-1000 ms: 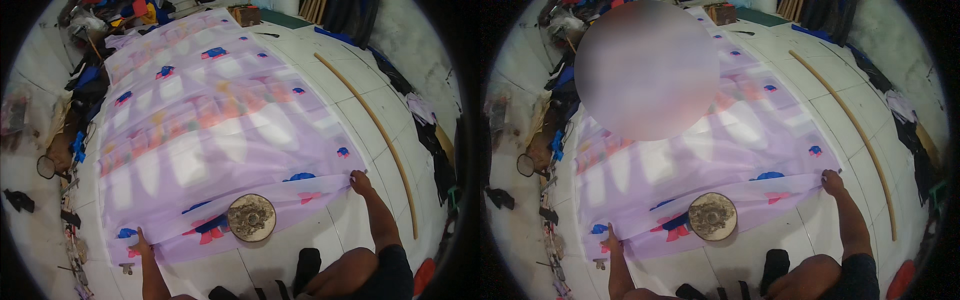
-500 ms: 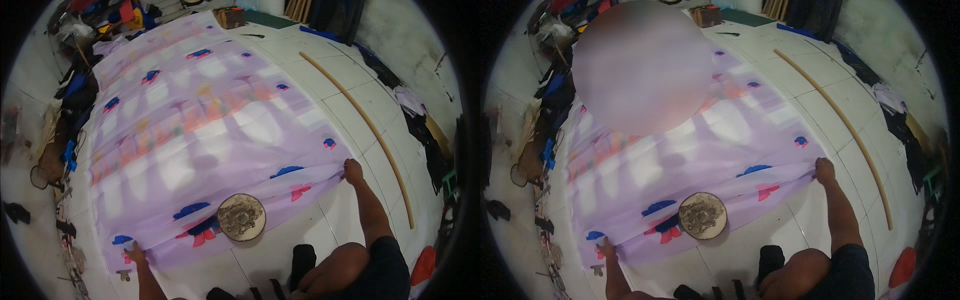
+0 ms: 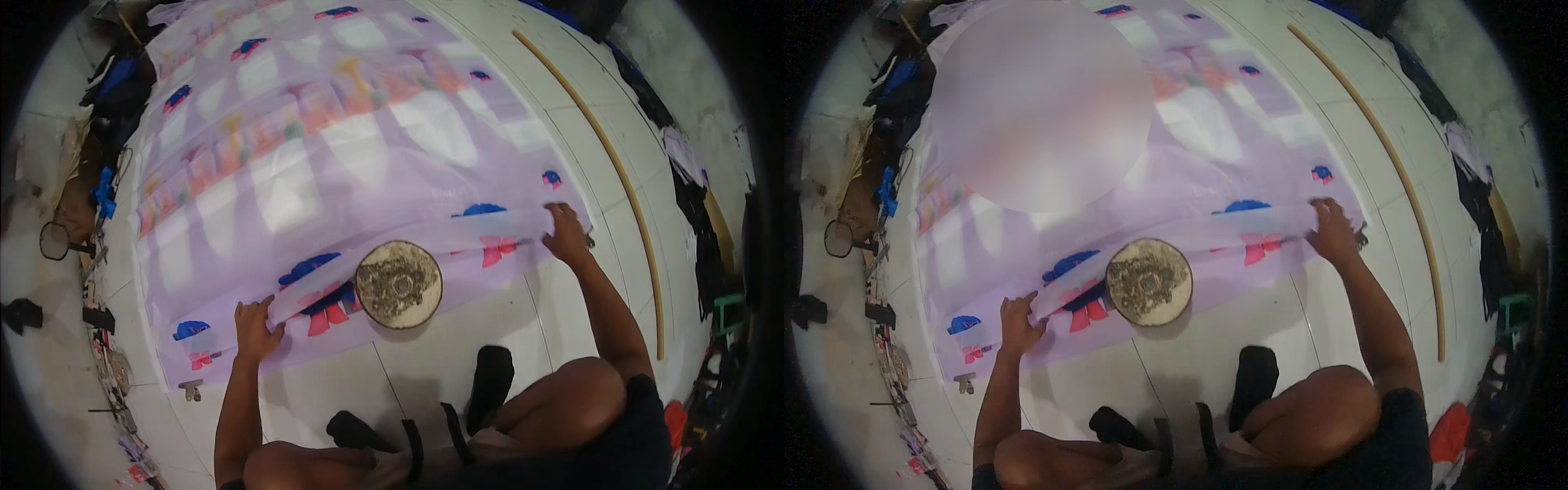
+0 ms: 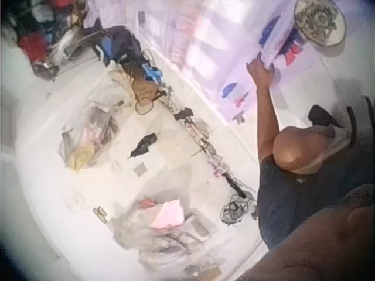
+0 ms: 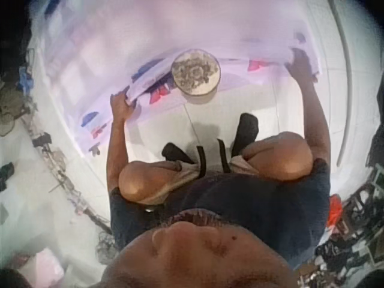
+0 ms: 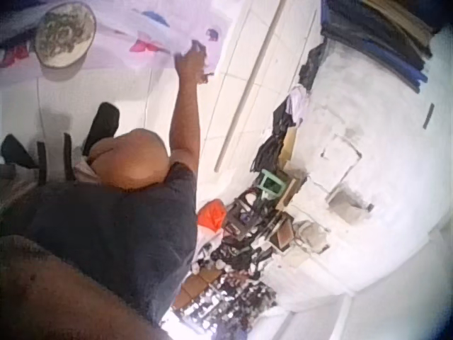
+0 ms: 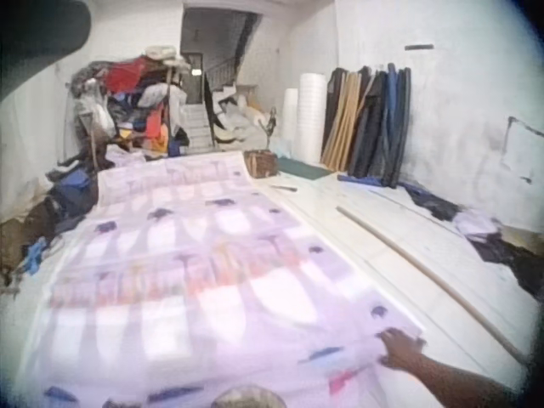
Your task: The person cuts a large sheet of printed textile with shears, then smooths it out and presses the edges with a tool and a wooden pole.
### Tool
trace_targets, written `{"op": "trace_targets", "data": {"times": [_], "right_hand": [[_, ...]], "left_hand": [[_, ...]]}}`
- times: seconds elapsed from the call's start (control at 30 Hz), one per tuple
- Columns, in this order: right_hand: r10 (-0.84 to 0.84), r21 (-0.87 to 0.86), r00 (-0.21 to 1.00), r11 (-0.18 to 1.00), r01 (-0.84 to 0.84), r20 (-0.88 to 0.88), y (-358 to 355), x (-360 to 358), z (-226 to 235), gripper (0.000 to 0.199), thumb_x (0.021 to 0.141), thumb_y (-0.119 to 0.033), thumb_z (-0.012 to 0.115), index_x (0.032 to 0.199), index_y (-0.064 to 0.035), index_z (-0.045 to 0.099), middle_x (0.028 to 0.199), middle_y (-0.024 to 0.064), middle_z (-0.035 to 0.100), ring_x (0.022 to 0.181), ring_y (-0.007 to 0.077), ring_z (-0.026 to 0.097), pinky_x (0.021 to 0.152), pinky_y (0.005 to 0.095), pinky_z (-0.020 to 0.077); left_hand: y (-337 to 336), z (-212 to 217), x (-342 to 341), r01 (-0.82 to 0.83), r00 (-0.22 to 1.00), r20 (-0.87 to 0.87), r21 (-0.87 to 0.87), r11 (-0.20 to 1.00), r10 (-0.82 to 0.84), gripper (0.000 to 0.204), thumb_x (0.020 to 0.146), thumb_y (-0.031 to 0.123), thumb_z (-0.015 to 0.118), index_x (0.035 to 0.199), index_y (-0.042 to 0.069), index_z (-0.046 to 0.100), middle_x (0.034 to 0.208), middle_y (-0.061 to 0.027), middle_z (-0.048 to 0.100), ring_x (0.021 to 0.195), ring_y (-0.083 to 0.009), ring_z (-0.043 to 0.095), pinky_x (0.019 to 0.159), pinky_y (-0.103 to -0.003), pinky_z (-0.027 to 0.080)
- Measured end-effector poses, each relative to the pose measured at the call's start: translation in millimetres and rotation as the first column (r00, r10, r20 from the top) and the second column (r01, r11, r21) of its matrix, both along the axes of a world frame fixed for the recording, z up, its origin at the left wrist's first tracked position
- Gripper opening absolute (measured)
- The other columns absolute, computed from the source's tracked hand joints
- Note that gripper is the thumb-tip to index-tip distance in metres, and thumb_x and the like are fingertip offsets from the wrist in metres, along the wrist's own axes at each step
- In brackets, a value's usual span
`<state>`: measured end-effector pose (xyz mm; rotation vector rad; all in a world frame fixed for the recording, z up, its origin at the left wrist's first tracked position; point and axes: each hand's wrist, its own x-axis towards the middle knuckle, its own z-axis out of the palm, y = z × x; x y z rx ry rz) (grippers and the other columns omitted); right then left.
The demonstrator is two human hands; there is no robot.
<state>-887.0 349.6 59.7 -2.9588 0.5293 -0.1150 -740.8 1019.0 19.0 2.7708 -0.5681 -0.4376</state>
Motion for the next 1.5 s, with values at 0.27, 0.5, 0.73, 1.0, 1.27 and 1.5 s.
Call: {"op": "trace_targets", "data": {"times": [0.27,0.5,0.73,1.0,1.27,1.5], "right_hand": [[0.585,0.361,0.811,0.758,-0.544,-0.007,229.2,42.9,77.6,0.057,0.087,-0.043,0.069,0.130,-0.0102,0.052,0.108,0.0162,0.062,0.101,0.0363,0.062,0.081,0.0469,0.0515],[0.686,0.305,0.728,0.696,-0.650,-0.016,256.0,64.4,43.8,0.045,0.088,-0.042,0.068,0.114,-0.0083,0.054,0.087,0.0150,0.065,0.080,0.0358,0.066,0.065,0.0469,0.0522],[0.823,0.244,0.551,0.511,-0.824,0.139,270.7,10.8,41.8,0.037,0.080,-0.033,0.074,0.096,-0.0075,0.053,0.068,0.0119,0.061,0.059,0.0358,0.061,0.050,0.0462,0.0472],[0.723,0.673,0.690,0.508,-0.538,0.006,261.9,-71.1,51.0,0.039,0.081,-0.034,0.073,0.102,-0.0079,0.053,0.066,0.0179,0.059,0.067,0.0415,0.063,0.057,0.0507,0.0478],[0.868,0.819,0.375,0.457,-0.346,-0.326,214.7,-35.2,89.5,0.042,0.083,-0.040,0.074,0.103,-0.0068,0.058,0.083,0.0147,0.067,0.083,0.0359,0.066,0.070,0.0465,0.0498],[-0.075,-0.067,0.996,0.995,0.071,-0.049,-51.6,11.7,-41.1,0.046,0.086,-0.016,0.060,0.132,-0.0151,0.054,0.130,0.0133,0.054,0.118,0.0339,0.055,0.087,0.0487,0.0538]], "left_hand": [[-14.7,-6.4,2.2,0.208,0.892,0.432,-0.134,0.969,-0.132,0.081,0.065,0.024,0.081,0.137,0.003,0.049,0.104,-0.0165,0.059,0.105,-0.0371,0.054,0.097,-0.048,0.039],[-33.0,14.1,12.8,0.221,0.971,0.113,-0.079,0.972,-0.211,0.068,0.069,0.026,0.082,0.127,0.002,0.054,0.114,-0.0200,0.060,0.108,-0.0386,0.055,0.096,-0.049,0.040],[-22.9,6.2,-1.5,0.276,0.947,0.232,-0.231,0.933,-0.223,0.047,0.074,0.012,0.076,0.115,0.004,0.056,0.098,-0.0150,0.060,0.094,-0.0356,0.059,0.082,-0.045,0.045],[-18.2,-30.0,-48.9,0.324,0.927,0.246,-0.151,0.934,-0.282,0.027,0.075,0.003,0.071,0.100,0.004,0.062,0.093,-0.0152,0.059,0.088,-0.0365,0.058,0.076,-0.045,0.044],[-4.3,-26.3,-71.9,0.262,0.932,0.285,-0.102,0.960,-0.225,0.026,0.075,0.003,0.069,0.100,0.004,0.063,0.095,-0.0158,0.059,0.091,-0.0368,0.058,0.077,-0.046,0.044],[-16.4,-15.3,-85.1,0.072,0.948,0.309,0.015,0.997,-0.073,0.017,0.076,0.003,0.068,0.093,0.005,0.065,0.093,-0.0148,0.061,0.090,-0.0363,0.058,0.078,-0.047,0.045]]}}
